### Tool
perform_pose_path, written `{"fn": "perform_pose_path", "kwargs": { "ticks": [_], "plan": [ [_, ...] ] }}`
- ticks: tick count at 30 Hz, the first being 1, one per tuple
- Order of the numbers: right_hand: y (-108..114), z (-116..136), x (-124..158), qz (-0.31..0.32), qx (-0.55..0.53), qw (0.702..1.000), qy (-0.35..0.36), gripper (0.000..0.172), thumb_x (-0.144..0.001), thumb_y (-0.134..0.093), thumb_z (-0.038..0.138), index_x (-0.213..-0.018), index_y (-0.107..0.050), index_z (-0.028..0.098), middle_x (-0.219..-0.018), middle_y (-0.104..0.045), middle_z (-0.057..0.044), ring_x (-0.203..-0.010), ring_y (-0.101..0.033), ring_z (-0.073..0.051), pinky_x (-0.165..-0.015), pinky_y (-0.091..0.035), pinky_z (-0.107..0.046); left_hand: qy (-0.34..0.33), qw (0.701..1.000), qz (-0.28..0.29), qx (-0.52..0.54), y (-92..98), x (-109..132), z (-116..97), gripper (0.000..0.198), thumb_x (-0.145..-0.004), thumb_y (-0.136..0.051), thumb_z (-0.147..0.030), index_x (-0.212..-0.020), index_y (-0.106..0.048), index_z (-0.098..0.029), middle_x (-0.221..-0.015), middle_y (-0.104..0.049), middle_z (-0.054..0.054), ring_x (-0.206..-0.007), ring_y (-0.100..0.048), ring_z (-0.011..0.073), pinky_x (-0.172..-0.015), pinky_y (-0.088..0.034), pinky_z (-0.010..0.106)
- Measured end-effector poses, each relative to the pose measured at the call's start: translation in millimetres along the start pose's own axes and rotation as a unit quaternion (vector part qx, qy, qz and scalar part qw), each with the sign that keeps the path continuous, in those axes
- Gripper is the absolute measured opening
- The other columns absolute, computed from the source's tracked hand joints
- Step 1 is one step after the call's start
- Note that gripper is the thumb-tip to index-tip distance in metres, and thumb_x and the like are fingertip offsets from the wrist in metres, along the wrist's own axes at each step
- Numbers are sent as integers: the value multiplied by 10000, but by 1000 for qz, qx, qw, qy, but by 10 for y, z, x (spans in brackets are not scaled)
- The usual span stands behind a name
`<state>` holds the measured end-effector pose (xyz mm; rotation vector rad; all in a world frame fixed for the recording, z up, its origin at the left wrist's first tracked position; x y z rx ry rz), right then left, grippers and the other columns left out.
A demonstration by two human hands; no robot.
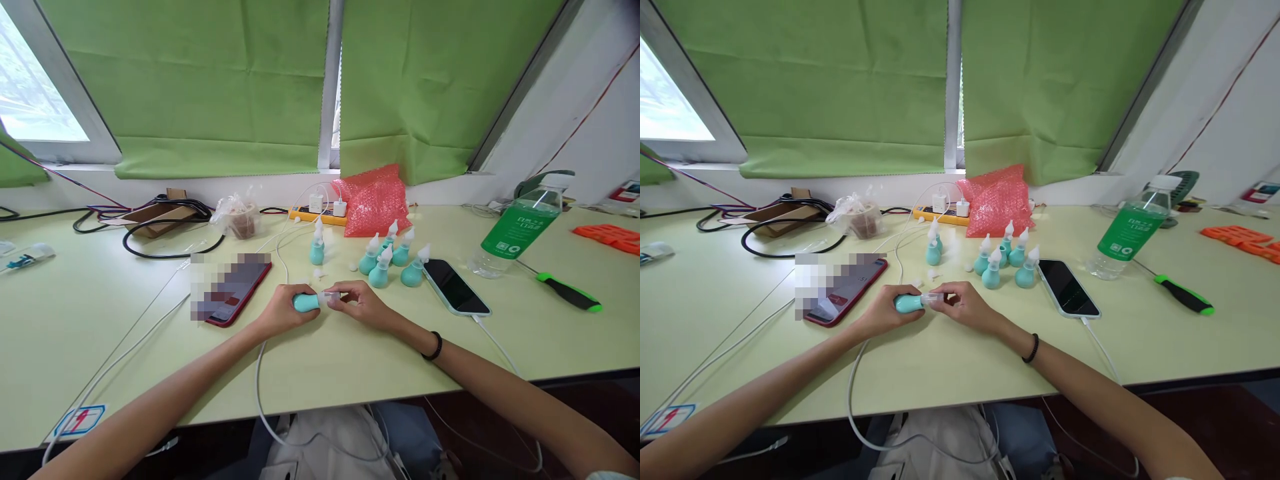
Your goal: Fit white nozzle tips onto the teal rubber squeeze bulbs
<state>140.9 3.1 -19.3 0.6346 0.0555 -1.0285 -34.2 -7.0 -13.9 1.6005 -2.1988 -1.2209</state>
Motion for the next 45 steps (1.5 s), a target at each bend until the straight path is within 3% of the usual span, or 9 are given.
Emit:
{"fn": "perform_pose_path", "kwargs": {
  "ticks": [6,10,14,18,25,30,37,42,45],
  "plan": [
    [49,29,27,29,126,987,97,254,-714,-538,325,-891,-616,160,-625,-563,-24,-536,-480,-111,-499,-396,-235,3,1000,6,15,-8,9,52,281,-576,-625,-351,-763,-632,-141,-648,-609,10,-562,-505,121,-519,-378,210],
    [38,52,63,39,236,953,184,259,-776,-460,290,-969,-575,161,-679,-548,-51,-609,-489,-132,-555,-384,-249,-4,1000,21,16,-2,12,66,269,-583,-620,-346,-752,-647,-137,-645,-624,19,-559,-520,125,-512,-382,209],
    [14,58,86,60,282,933,217,248,-804,-422,254,-989,-543,140,-740,-548,-76,-673,-491,-143,-584,-381,-251,-18,999,31,-14,-12,24,54,255,-600,-607,-354,-714,-645,-129,-624,-625,14,-532,-510,105,-497,-370,193],
    [-8,53,80,79,236,951,183,208,-808,-424,242,-909,-557,117,-688,-547,-54,-620,-473,-117,-571,-374,-233,-54,997,16,-61,-39,41,34,214,-631,-584,-333,-692,-636,-134,-606,-617,4,-519,-505,89,-520,-366,188],
    [-47,-5,48,79,41,996,23,275,-767,-475,350,-806,-607,111,-638,-527,-12,-550,-422,-74,-482,-340,-187,-106,988,-14,-108,-39,62,-25,139,-664,-556,-267,-708,-607,-145,-602,-591,3,-530,-516,88,-513,-366,182],
    [-36,-41,27,124,-112,983,-71,298,-720,-532,374,-813,-607,100,-526,-414,38,-449,-325,-35,-398,-284,-167,-153,976,-36,-149,-40,92,-59,153,-704,-520,-276,-720,-602,-149,-583,-561,9,-511,-506,88,-484,-360,182],
    [-10,-13,-7,179,-191,957,-124,298,-679,-573,377,-772,-615,97,-510,-435,35,-433,-390,-46,-384,-331,-178,-197,960,-42,-193,-59,108,-54,204,-731,-495,-292,-781,-607,-129,-596,-558,32,-500,-499,97,-460,-357,195],
    [29,-4,-51,132,-130,979,-88,347,-690,-545,415,-798,-627,96,-525,-498,7,-458,-438,-66,-417,-381,-194,-194,965,-65,-167,-73,91,-36,268,-746,-492,-321,-918,-590,-140,-630,-567,31,-531,-514,102,-489,-373,202],
    [146,-31,-81,0,-3,1000,-25,399,-743,-473,418,-986,-573,118,-790,-594,-67,-614,-522,-113,-511,-445,-230,-188,967,-81,-152,-76,89,-37,310,-748,-495,-337,-987,-573,-157,-645,-568,29,-529,-512,100,-495,-380,205]
  ]
}}
Point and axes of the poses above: each hand's wrist, its own x-axis away from the middle knuckle, its own y-axis out of the back of the hand, z = x × y, the point moved 1 cm from there along -x, towards the middle knuckle
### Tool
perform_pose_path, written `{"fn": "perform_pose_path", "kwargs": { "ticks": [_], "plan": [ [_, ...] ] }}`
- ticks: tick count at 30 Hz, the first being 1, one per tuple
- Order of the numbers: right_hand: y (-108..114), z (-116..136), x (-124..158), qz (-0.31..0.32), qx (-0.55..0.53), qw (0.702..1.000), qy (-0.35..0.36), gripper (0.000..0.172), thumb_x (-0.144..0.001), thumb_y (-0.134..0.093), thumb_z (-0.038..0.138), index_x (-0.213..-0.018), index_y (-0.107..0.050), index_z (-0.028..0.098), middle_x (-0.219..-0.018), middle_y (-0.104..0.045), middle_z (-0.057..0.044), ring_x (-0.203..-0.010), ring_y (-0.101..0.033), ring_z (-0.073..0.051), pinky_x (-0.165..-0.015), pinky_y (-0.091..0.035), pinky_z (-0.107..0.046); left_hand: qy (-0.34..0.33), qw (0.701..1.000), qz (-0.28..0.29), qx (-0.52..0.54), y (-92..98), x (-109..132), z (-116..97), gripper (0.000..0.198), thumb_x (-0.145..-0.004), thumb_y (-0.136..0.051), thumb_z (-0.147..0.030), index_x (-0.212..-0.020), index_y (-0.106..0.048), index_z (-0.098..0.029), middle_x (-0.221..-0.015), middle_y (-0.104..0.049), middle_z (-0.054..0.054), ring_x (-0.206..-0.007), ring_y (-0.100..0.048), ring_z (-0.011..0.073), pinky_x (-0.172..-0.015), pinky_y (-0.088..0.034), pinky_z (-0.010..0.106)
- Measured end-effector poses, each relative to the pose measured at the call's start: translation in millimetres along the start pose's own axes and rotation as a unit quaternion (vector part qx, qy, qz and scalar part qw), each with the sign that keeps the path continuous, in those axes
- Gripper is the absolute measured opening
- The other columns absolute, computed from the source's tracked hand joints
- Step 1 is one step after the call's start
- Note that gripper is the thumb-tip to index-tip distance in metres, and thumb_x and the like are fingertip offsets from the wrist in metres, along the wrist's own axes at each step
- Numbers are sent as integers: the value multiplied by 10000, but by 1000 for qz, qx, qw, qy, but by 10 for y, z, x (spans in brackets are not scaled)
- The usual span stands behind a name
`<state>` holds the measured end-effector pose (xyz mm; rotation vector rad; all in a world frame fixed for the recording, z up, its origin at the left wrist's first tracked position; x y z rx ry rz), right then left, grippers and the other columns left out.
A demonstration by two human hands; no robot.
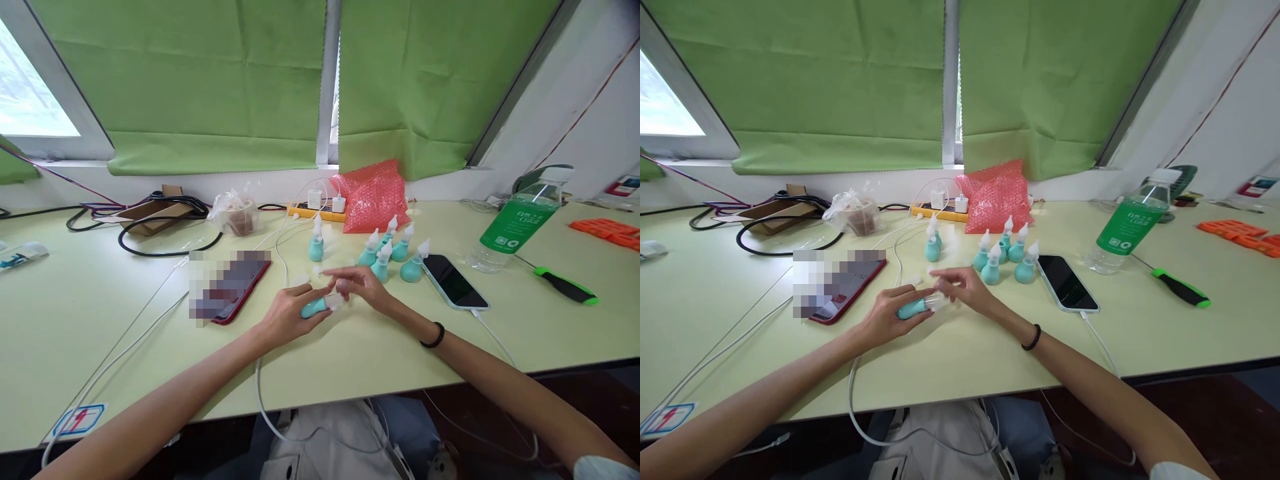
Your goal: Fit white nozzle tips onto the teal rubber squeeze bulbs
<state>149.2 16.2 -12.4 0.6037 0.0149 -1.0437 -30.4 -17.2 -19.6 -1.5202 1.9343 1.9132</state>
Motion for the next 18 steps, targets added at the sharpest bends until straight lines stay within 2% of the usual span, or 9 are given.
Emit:
{"fn": "perform_pose_path", "kwargs": {
  "ticks": [2,4,7,10,13,18],
  "plan": [
    [79,-48,-13,-101,142,984,42,442,-747,-475,378,-1120,-483,139,-1053,-531,-108,-834,-525,-170,-627,-471,-277,13,1000,-2,2,2,-2,10,302,-743,-501,-347,-957,-590,-155,-651,-573,34,-530,-515,100,-497,-386,206],
    [114,-119,-23,-132,298,944,58,442,-751,-473,317,-1156,-452,142,-1215,-414,-122,-1027,-439,-218,-764,-441,-330,27,1000,0,7,3,-3,29,291,-738,-506,-349,-931,-600,-153,-681,-586,41,-555,-530,105,-519,-401,208],
    [83,-228,-40,-82,462,883,32,352,-775,-418,250,-1091,-513,131,-1272,-352,-131,-1110,-366,-252,-861,-369,-378,42,999,10,12,-2,1,53,284,-727,-517,-348,-927,-601,-164,-690,-592,37,-573,-542,109,-539,-414,210],
    [20,-271,-54,-32,537,843,19,292,-794,-381,229,-997,-567,133,-1159,-481,-121,-1078,-387,-257,-879,-334,-389,40,999,20,15,-14,10,53,281,-718,-526,-341,-932,-602,-175,-673,-589,27,-566,-545,107,-532,-414,205],
    [-8,-260,-62,-29,556,830,28,270,-803,-369,222,-941,-580,127,-974,-582,-106,-1005,-428,-246,-849,-350,-367,33,999,25,12,-21,17,43,279,-720,-521,-336,-936,-600,-178,-665,-587,24,-565,-547,106,-526,-411,201],
    [2,-212,-49,-80,505,858,50,250,-804,-367,202,-899,-586,129,-838,-585,-98,-869,-481,-203,-728,-410,-300,34,999,26,3,-17,21,46,288,-729,-507,-348,-944,-595,-178,-674,-589,28,-571,-545,109,-528,-407,204]
  ]
}}
Point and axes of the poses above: each hand's wrist, its own x-axis away from the middle knuckle, its own y-axis out of the back of the hand, z = x × y, the point moved 1 cm from there along -x, towards the middle knuckle
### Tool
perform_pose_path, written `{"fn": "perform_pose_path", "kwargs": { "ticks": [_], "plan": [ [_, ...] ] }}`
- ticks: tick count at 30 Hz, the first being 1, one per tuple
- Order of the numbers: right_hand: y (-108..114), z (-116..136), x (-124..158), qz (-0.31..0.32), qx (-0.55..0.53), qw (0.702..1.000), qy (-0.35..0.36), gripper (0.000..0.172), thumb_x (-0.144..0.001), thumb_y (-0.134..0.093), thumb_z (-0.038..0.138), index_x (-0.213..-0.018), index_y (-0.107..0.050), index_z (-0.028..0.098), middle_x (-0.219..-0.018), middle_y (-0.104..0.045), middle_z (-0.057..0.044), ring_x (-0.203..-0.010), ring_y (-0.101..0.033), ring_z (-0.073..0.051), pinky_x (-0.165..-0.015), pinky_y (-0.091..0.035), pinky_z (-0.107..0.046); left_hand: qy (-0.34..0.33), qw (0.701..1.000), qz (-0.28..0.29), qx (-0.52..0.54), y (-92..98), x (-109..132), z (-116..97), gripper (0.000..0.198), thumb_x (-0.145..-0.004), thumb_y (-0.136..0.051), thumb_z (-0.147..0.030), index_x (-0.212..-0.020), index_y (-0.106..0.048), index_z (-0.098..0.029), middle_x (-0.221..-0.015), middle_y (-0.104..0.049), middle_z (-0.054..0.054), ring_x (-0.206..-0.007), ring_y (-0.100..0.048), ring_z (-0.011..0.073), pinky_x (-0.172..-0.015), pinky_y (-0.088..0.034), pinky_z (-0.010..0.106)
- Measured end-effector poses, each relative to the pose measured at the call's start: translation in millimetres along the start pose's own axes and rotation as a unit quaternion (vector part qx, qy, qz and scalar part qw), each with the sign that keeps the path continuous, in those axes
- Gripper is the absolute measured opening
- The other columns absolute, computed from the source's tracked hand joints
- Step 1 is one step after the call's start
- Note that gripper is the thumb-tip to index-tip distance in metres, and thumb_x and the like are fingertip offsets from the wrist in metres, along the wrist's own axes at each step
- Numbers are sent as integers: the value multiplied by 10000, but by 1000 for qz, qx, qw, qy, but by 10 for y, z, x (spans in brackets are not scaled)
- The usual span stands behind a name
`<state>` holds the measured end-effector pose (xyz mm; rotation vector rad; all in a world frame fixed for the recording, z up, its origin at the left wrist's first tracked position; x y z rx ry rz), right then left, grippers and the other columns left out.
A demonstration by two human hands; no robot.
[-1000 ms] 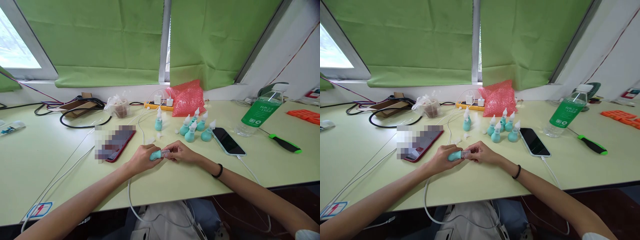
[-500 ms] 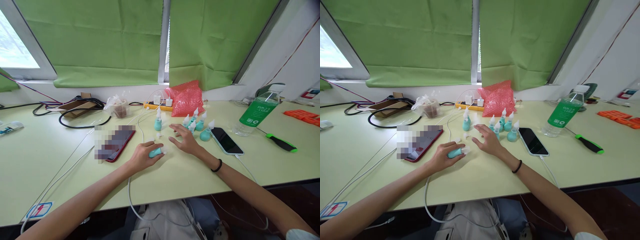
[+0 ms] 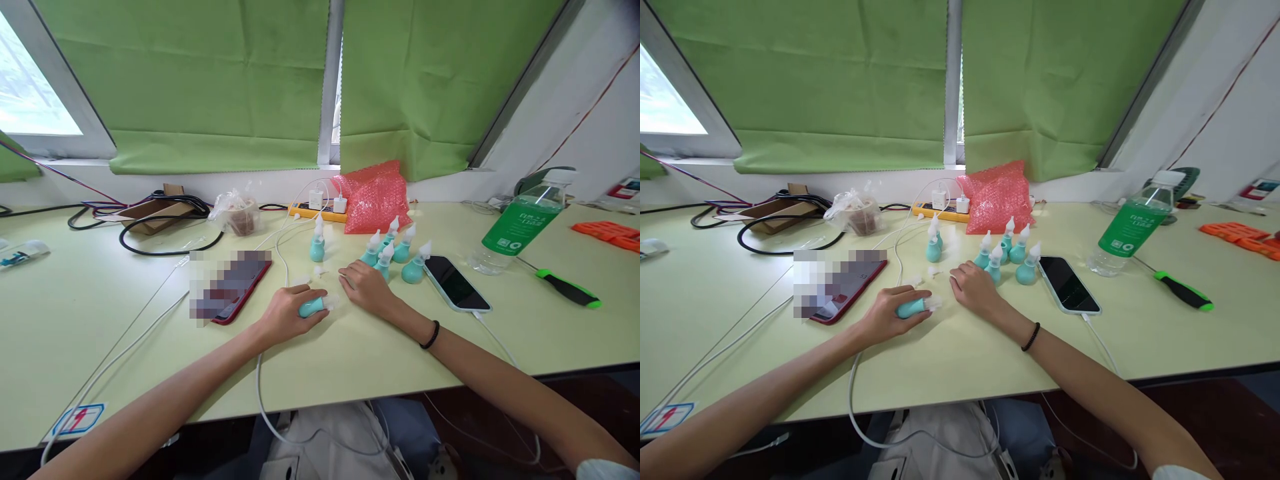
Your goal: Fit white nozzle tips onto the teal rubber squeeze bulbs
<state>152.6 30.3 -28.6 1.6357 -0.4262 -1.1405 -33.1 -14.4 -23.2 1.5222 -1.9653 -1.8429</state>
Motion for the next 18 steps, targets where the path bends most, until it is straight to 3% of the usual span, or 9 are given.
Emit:
{"fn": "perform_pose_path", "kwargs": {
  "ticks": [3,5,8,10,14,18],
  "plan": [
    [33,24,12,-54,-18,998,-5,266,-790,-400,213,-998,-549,139,-1002,-530,-118,-950,-448,-219,-755,-405,-322,1,1000,0,-2,3,-1,4,298,-730,-505,-356,-949,-594,-174,-670,-587,30,-568,-540,111,-526,-404,207],
    [37,43,17,-39,-13,999,-2,285,-789,-411,224,-1036,-529,145,-1095,-488,-125,-1002,-421,-236,-780,-395,-341,3,1000,3,-2,6,-3,2,302,-730,-505,-357,-954,-592,-174,-673,-588,30,-566,-540,112,-527,-405,209],
    [22,62,20,42,-4,999,10,268,-824,-337,187,-966,-560,142,-968,-566,-110,-916,-480,-209,-768,-394,-325,10,1000,5,0,17,-10,-9,301,-726,-508,-351,-950,-595,-168,-685,-596,35,-573,-547,116,-533,-410,213],
    [17,65,21,63,-7,998,14,261,-826,-330,175,-914,-573,140,-881,-594,-98,-880,-497,-197,-762,-392,-310,20,1000,10,1,27,-16,-18,301,-724,-510,-351,-944,-599,-166,-695,-603,40,-585,-557,122,-542,-415,216],
    [7,58,28,34,-59,998,6,160,-737,-476,226,-822,-573,133,-863,-593,-94,-898,-491,-210,-752,-397,-301,42,999,17,8,33,-25,-26,297,-720,-514,-346,-942,-602,-170,-727,-621,45,-615,-573,135,-568,-425,227],
    [-9,73,49,14,-155,988,-5,150,-663,-526,200,-798,-549,138,-770,-595,-56,-784,-525,-177,-699,-411,-281,68,997,8,32,33,-35,-16,286,-704,-535,-339,-920,-610,-167,-779,-641,54,-654,-584,148,-611,-432,241]
  ]
}}
Point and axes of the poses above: each hand's wrist, its own x-axis away from the middle knuckle, its own y-axis out of the back of the hand, z = x × y, the point moved 1 cm from there along -x, towards the middle knuckle
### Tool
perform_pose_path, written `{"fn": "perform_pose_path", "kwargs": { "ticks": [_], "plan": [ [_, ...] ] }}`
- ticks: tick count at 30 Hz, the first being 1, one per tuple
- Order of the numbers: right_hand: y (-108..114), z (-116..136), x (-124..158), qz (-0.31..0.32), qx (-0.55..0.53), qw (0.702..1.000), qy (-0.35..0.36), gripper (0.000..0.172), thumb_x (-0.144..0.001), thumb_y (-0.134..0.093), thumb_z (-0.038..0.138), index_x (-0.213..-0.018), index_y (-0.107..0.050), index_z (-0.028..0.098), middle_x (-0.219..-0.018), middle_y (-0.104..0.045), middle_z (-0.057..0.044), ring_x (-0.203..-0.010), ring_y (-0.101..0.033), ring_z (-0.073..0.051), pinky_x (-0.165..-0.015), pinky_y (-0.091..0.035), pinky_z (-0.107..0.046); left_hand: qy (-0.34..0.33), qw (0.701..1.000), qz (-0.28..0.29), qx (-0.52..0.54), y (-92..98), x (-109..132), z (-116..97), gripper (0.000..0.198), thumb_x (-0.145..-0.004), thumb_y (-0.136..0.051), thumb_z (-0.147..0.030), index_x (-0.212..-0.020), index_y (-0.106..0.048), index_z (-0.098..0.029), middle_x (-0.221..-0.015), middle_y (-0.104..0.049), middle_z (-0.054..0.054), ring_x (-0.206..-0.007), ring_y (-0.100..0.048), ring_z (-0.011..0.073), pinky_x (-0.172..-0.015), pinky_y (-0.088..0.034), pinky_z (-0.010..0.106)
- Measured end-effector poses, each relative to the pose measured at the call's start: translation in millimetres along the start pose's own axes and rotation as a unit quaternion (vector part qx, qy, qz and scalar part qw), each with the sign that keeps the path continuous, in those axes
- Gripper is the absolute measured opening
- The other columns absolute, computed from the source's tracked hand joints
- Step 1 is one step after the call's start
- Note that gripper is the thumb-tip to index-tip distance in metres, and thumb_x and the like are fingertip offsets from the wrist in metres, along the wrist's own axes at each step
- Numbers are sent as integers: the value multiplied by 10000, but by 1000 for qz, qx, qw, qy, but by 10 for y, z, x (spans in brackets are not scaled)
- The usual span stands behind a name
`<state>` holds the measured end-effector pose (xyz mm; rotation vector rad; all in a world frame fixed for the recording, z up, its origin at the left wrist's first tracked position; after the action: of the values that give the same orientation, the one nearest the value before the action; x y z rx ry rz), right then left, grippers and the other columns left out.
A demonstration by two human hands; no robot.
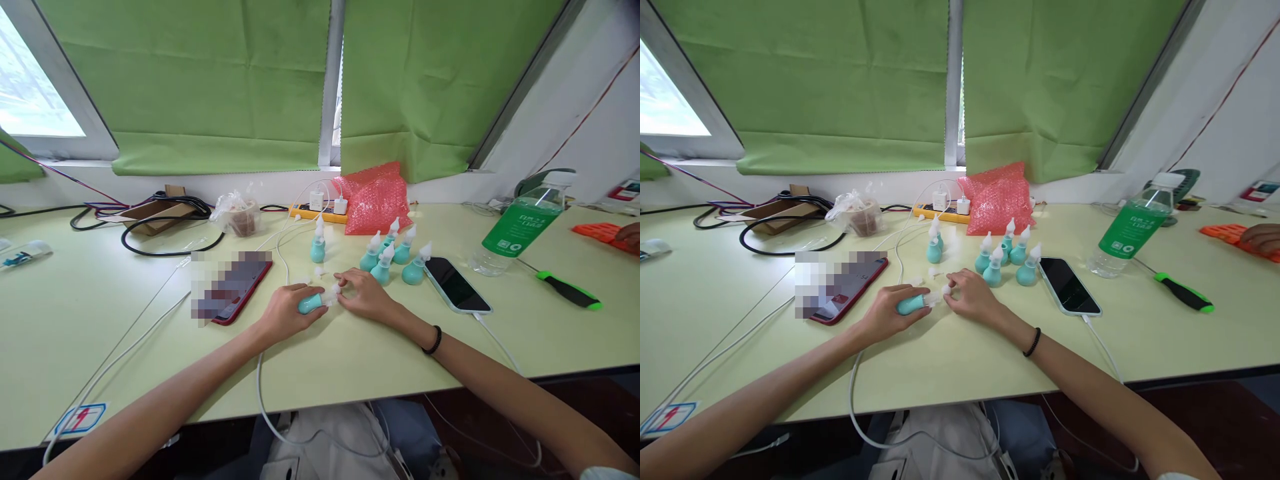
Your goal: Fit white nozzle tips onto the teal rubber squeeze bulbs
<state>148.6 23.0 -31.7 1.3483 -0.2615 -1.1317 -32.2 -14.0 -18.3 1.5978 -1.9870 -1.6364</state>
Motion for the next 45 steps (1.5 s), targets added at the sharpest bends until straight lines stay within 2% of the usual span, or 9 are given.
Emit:
{"fn": "perform_pose_path", "kwargs": {
  "ticks": [6,10,14,17,23,28,33,37,45],
  "plan": [
    [46,72,8,-24,-184,982,-31,117,-649,-564,254,-670,-493,164,-652,-541,-6,-594,-508,-113,-573,-418,-245,47,998,5,43,40,-29,-17,220,-699,-545,-336,-807,-633,-166,-727,-650,30,-636,-578,144,-600,-418,232],
    [83,46,-27,-58,-362,922,-126,233,-597,-639,333,-692,-514,161,-590,-500,21,-490,-450,-72,-438,-374,-197,93,992,18,86,60,-40,-23,294,-669,-559,-419,-779,-635,-157,-708,-651,16,-602,-562,136,-560,-413,221],
    [110,44,-44,-22,-478,861,-176,275,-573,-658,371,-696,-605,131,-496,-490,33,-400,-404,-54,-395,-348,-212,95,987,37,128,63,-48,-36,331,-697,-521,-442,-849,-624,-167,-781,-653,19,-652,-565,137,-584,-422,217],
    [123,80,-32,13,-516,839,-175,293,-561,-678,333,-762,-649,122,-499,-526,24,-428,-446,-63,-450,-386,-230,83,990,43,103,69,-58,-52,291,-740,-475,-401,-824,-617,-161,-745,-643,16,-622,-549,123,-574,-411,212],
    [121,92,-16,47,-522,834,-173,350,-528,-703,270,-845,-650,133,-609,-607,-7,-521,-537,-91,-541,-442,-249,51,997,26,49,95,-62,-64,245,-734,-480,-339,-734,-613,-134,-636,-613,7,-523,-494,89,-527,-380,192],
    [98,53,-14,17,-518,837,-178,318,-421,-749,230,-708,-652,134,-652,-627,-17,-611,-573,-127,-594,-475,-264,47,997,11,56,85,-50,-41,212,-688,-536,-326,-733,-623,-138,-611,-616,-3,-514,-511,88,-530,-393,186],
    [71,42,-5,8,-505,852,-137,275,-403,-753,234,-635,-648,132,-668,-617,-22,-631,-561,-133,-572,-472,-256,45,996,17,71,43,-34,3,292,-678,-559,-390,-821,-639,-148,-723,-660,43,-600,-574,132,-575,-418,217],
    [58,37,18,5,-468,877,-111,256,-427,-746,233,-641,-658,124,-583,-587,-10,-513,-511,-95,-446,-408,-214,18,997,42,56,26,-21,34,297,-721,-518,-388,-845,-644,-149,-711,-659,56,-576,-564,128,-541,-400,211],
    [30,28,51,116,-466,866,-137,222,-438,-740,259,-509,-601,101,-455,-516,21,-392,-441,-54,-356,-356,-174,-77,993,69,-51,1,20,34,305,-755,-474,-380,-894,-630,-158,-623,-605,52,-561,-547,133,-507,-367,213]
  ]
}}
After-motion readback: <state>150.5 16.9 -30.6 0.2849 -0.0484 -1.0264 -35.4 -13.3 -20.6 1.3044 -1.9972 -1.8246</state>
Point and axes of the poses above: each hand's wrist, its own x-axis away from the middle knuckle, its own y-axis out of the back of the hand, z = x × y, the point moved 1 cm from there along -x, towards the middle knuckle
